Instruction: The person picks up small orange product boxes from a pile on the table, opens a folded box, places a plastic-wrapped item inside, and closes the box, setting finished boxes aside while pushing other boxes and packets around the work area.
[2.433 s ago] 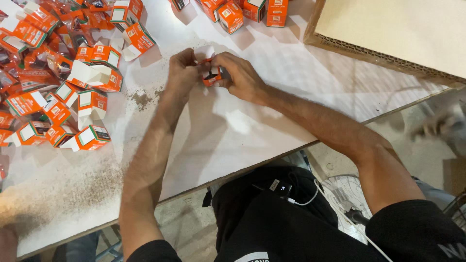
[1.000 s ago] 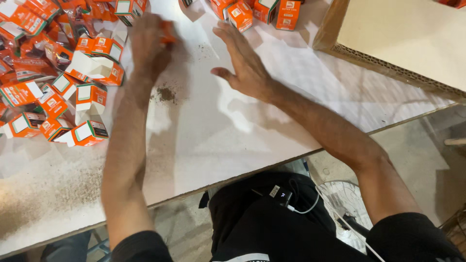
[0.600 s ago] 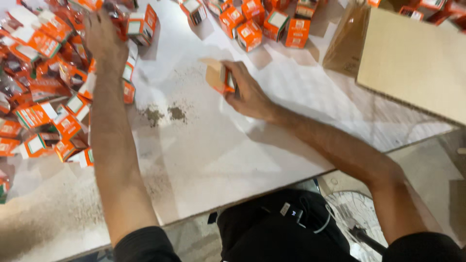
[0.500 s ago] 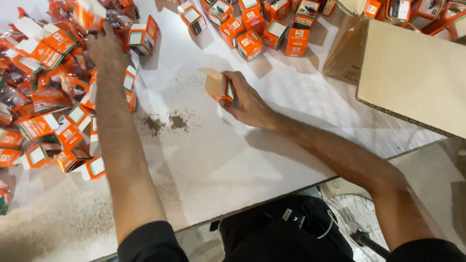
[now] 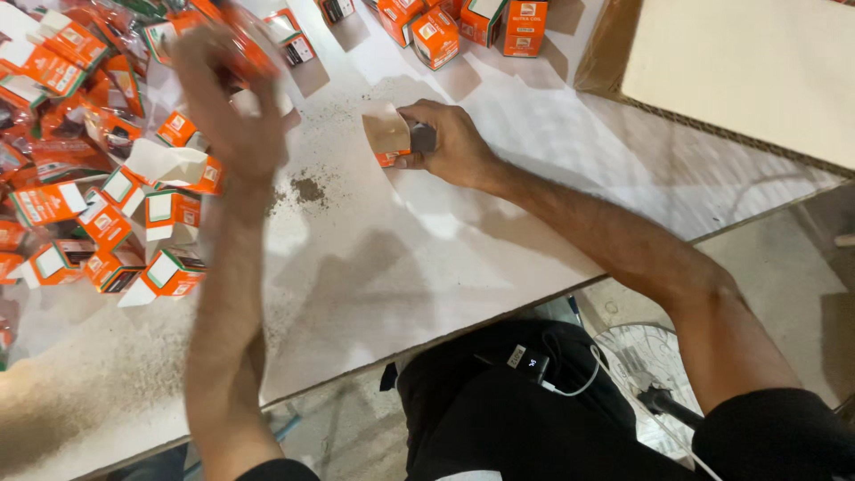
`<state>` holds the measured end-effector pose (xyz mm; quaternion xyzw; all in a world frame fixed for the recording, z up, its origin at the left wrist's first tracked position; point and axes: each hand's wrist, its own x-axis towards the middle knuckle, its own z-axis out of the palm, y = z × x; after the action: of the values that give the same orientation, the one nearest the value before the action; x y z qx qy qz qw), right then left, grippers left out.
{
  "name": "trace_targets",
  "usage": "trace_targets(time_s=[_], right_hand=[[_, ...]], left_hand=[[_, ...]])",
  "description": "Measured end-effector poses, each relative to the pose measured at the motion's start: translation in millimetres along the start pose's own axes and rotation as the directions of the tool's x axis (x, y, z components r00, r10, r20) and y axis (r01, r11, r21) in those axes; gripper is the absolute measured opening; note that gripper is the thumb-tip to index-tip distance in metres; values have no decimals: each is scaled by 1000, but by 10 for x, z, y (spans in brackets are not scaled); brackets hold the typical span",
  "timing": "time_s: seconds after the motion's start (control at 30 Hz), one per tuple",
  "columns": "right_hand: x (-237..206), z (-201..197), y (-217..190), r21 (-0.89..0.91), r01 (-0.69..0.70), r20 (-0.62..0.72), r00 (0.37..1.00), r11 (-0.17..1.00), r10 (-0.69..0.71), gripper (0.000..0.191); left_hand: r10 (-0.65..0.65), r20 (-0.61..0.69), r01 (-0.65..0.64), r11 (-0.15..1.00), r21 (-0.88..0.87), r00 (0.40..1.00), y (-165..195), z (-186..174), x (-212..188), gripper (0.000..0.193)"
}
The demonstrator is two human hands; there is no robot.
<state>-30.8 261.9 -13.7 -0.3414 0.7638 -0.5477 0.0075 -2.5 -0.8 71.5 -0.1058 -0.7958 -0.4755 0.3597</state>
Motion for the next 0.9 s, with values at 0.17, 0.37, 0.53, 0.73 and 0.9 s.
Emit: trace_targets(time_s=[0.17, 0.37, 0.53, 0.73, 0.9], right_hand=[[-64, 7, -49, -80, 93, -5, 996, 992, -93, 62], [-80, 6, -53, -99, 135, -33, 990, 986, -139, 61], [-144, 21, -72, -95, 190, -16, 981, 977, -192, 51], [-151, 48, -112, -162, 188, -28, 980, 969, -195, 57], [-180, 71, -83, -250, 227, -14, 971, 941, -237, 59]], left_hand=[[310, 274, -343, 936, 81, 910, 288, 454, -826, 33], [344, 387, -484, 797, 362, 855, 192, 502, -948, 31], [183, 305, -294, 879, 375, 935, 233, 597, -895, 16], [-258, 376, 55, 880, 472, 890, 26, 728, -703, 25], [-249, 400, 18, 867, 499, 882, -54, 805, -670, 21]])
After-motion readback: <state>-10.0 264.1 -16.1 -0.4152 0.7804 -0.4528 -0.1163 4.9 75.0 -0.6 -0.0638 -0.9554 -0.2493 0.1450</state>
